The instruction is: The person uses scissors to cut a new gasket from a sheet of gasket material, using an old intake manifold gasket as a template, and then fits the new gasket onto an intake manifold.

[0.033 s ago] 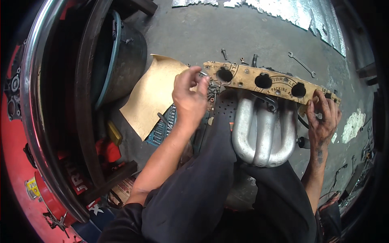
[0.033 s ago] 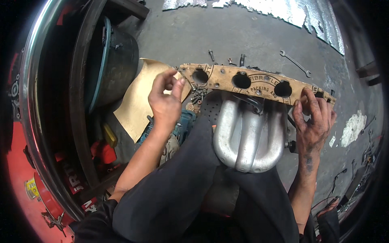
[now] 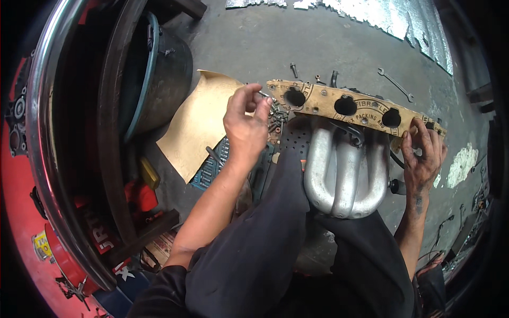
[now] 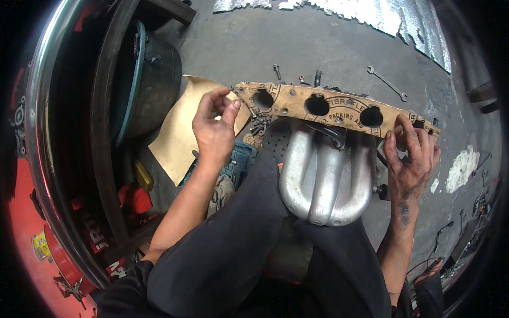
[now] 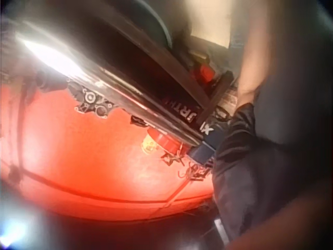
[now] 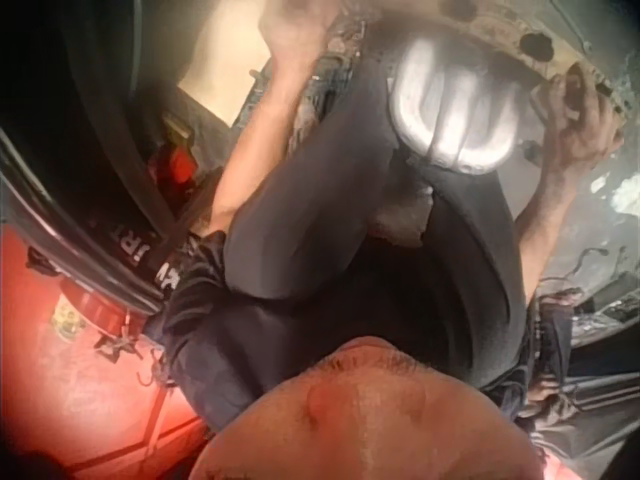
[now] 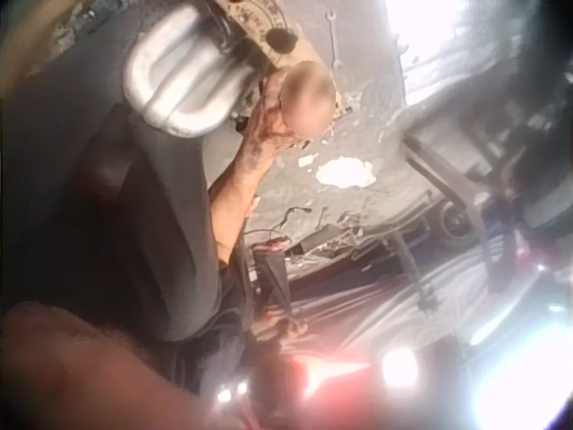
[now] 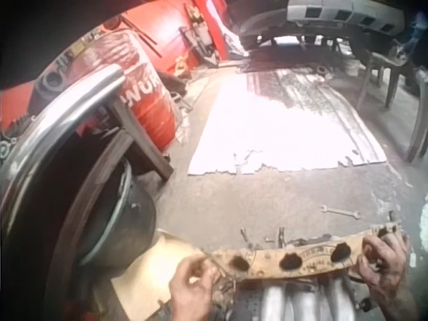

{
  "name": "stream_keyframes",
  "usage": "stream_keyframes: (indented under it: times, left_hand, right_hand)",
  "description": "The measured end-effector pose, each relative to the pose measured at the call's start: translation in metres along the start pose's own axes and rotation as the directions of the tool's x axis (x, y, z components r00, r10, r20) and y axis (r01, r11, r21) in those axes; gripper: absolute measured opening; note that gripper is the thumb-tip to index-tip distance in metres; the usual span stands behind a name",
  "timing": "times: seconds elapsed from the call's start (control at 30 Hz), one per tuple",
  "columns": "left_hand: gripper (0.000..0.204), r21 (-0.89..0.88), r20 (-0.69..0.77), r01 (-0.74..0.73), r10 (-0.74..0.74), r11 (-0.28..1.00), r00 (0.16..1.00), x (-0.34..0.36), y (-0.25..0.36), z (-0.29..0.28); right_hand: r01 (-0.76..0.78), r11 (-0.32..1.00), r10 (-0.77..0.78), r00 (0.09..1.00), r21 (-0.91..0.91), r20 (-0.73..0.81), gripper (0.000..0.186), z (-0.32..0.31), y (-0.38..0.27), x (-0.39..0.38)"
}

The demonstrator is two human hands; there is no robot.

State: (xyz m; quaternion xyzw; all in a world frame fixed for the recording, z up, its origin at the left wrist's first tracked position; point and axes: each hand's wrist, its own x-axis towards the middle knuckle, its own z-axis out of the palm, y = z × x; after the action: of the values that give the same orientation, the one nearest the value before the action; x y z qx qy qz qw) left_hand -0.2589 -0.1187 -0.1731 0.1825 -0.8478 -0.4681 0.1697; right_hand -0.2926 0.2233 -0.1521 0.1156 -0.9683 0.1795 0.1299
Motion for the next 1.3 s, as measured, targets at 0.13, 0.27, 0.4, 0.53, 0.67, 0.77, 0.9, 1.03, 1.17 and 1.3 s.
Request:
stream_keyframes:
  times: [0.13,0.27,0.4,0.53,0.67,0.77,0.9,1.03,1.17,1.3]
  left_hand:
    - [0.021,-0.367,0.188,0.382,-0.334,0.848,0.924,0.008,-0.004,0.002]
    - [0.015,-0.435,0.253,0.545,-0.484,0.717,0.838,0.008,0.005,0.007]
    - [0.013,-0.371,0.206,0.494,-0.449,0.787,0.87,0.006,0.006,0.011]
    - [0.012,-0.311,0.189,0.468,-0.429,0.827,0.883,0.007,0.006,0.013]
    - [0.026,-0.254,0.184,0.441,-0.404,0.861,0.896,0.009,-0.001,0.009]
    - [0.047,0.07,0.019,0.05,-0.051,0.996,0.999,0.007,0.011,0.007]
    - [0.047,0.096,0.254,-0.115,0.087,0.989,0.963,0.022,-0.003,-0.002]
    - [0.038,0.028,0.349,0.124,-0.125,0.992,0.929,0.03,0.001,-0.006]
    - [0.037,-0.139,0.427,0.293,-0.21,0.946,0.88,0.036,0.002,-0.007]
    - [0.039,-0.188,0.438,0.304,-0.197,0.934,0.877,0.035,0.003,-0.007]
  right_hand:
    - [0.02,1.0,-0.02,1.0,-0.014,-0.009,0.036,0.0,0.0,0.001]
    - [0.008,1.0,-0.009,1.0,-0.028,-0.011,0.036,0.002,0.003,0.0]
    - [-0.007,1.0,0.007,1.0,-0.029,-0.002,0.036,0.004,0.003,-0.001]
    - [0.001,0.999,-0.001,1.0,-0.037,-0.005,0.036,0.003,0.004,-0.001]
    - [0.01,1.0,-0.01,1.0,-0.023,-0.019,0.035,0.005,0.003,0.0]
    - [0.017,0.999,-0.017,1.0,-0.029,-0.011,0.036,0.003,0.003,-0.001]
    - [-0.004,1.0,0.004,1.0,-0.03,-0.004,0.035,0.0,0.001,0.001]
    - [0.007,1.0,-0.008,1.0,-0.025,-0.007,0.035,0.0,0.001,0.0]
    - [0.006,1.0,-0.006,1.0,-0.013,-0.005,0.034,-0.001,0.0,0.001]
    - [0.022,1.0,-0.022,1.0,-0.011,-0.013,0.034,0.0,0.0,0.001]
